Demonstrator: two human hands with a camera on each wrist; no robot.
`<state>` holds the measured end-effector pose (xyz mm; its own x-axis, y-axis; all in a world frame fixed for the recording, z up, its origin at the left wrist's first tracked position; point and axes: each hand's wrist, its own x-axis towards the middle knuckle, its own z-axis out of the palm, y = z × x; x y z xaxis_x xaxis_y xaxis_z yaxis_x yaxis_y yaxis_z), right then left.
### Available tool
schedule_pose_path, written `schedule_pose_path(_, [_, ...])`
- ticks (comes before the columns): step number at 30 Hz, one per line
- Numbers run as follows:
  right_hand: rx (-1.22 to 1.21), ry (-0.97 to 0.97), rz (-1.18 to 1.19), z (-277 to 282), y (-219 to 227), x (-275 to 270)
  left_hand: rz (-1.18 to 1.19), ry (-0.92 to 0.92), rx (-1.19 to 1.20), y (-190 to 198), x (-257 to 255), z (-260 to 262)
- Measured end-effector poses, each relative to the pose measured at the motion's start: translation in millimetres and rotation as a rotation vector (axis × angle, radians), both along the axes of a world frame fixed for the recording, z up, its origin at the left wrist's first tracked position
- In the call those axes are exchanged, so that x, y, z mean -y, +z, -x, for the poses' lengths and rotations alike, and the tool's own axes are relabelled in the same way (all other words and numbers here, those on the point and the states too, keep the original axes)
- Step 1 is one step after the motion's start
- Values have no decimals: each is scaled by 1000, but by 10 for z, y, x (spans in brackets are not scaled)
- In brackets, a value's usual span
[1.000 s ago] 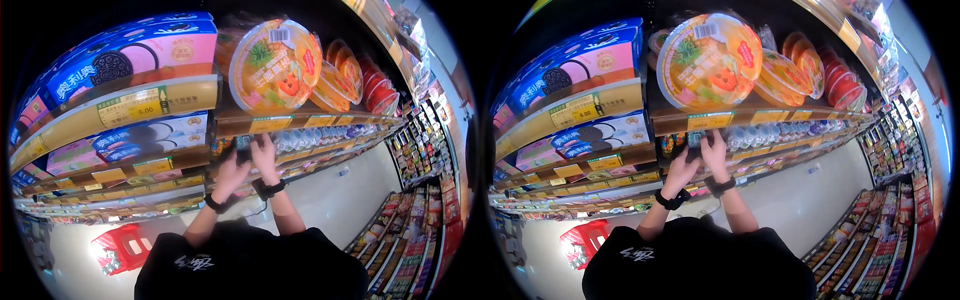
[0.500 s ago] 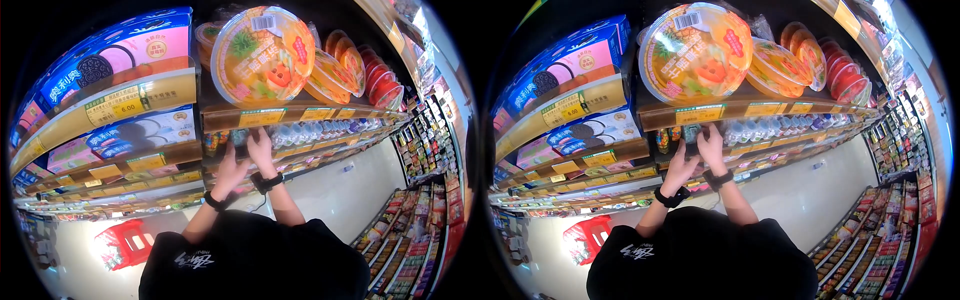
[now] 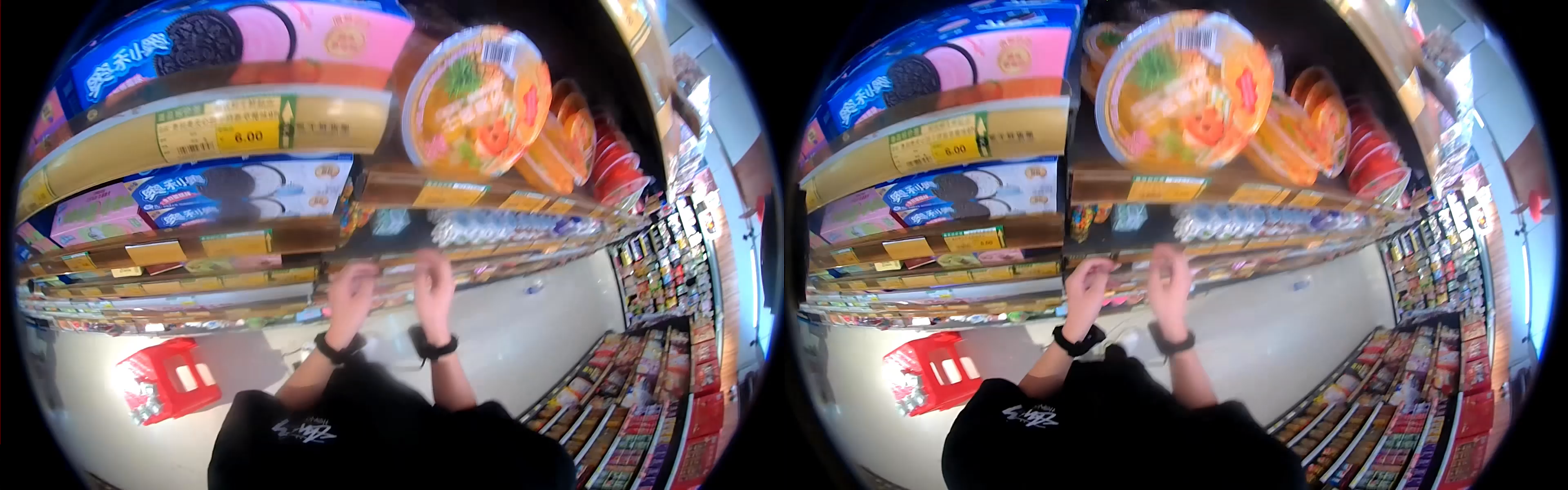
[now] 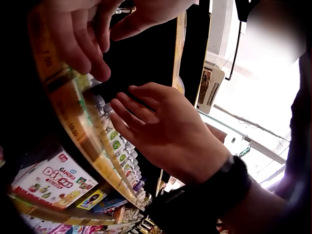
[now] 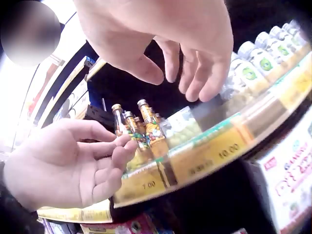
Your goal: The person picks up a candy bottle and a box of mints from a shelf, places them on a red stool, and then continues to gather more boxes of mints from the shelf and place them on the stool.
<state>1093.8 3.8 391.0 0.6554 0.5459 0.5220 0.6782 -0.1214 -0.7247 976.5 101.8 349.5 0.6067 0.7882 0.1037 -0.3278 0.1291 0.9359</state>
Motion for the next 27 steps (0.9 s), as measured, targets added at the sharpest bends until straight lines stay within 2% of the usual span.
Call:
schedule_pose_path(3, [-71, -55, 24, 93, -188, 327, 60, 33, 55, -61, 57, 69])
schedule_pose_path(5, [-136, -46, 6, 82, -371, 585, 66, -53, -54, -289, 56, 150])
schedule_pose_path(7, [-175, 28, 194, 101, -477, 853, 75, -112, -125, -516, 59, 258])
schedule_pose_path(8, [-132, 82, 247, 95, -566, 968, 95, -168, -189, -670, 70, 322])
schedule_pose_path(9, [-140, 100, 241, 119, -603, 1065, 91, -151, -200, -1000, 73, 392])
schedule_pose_path(10, [-124, 160, 448, 148, -638, 1160, 1, -151, -306, -1418, 74, 493])
schedule_pose_path(11, [-104, 222, 654, 182, -688, 1286, -87, -150, -416, -1637, 85, 634])
schedule_pose_path(12, [-43, 304, 740, 140, -923, 1436, -134, -157, -555, -1491, 114, 871])
schedule_pose_path(13, [-47, 333, 726, 174, -985, 1575, 24, -152, -586, -1460, 190, 1075])
schedule_pose_path(15, [-168, 405, 845, 239, -1140, 1730, 200, -78, -688, -1417, 325, 1442])
schedule_pose_path(16, [-101, 395, 797, 302, -1226, 1813, 195, -63, -723, -1390, 375, 1631])
schedule_pose_path(17, [-136, 410, 793, 391, -1326, 1934, 254, -43, -742, -1378, 489, 1797])
schedule_pose_path(19, [-114, 316, 688, 511, -1402, 2008, 315, -16, -782, -1333, 641, 2010])
schedule_pose_path(23, [-262, 407, 790, 748, -1577, 2137, 341, 38, -753, -1183, 968, 2464])
schedule_pose_path(24, [-224, 434, 862, 814, -1501, 2128, 370, 50, -769, -1152, 1028, 2571])
schedule_pose_path(27, [-211, 522, 804, 949, -1525, 2082, 417, 82, -772, -1113, 1133, 2845])
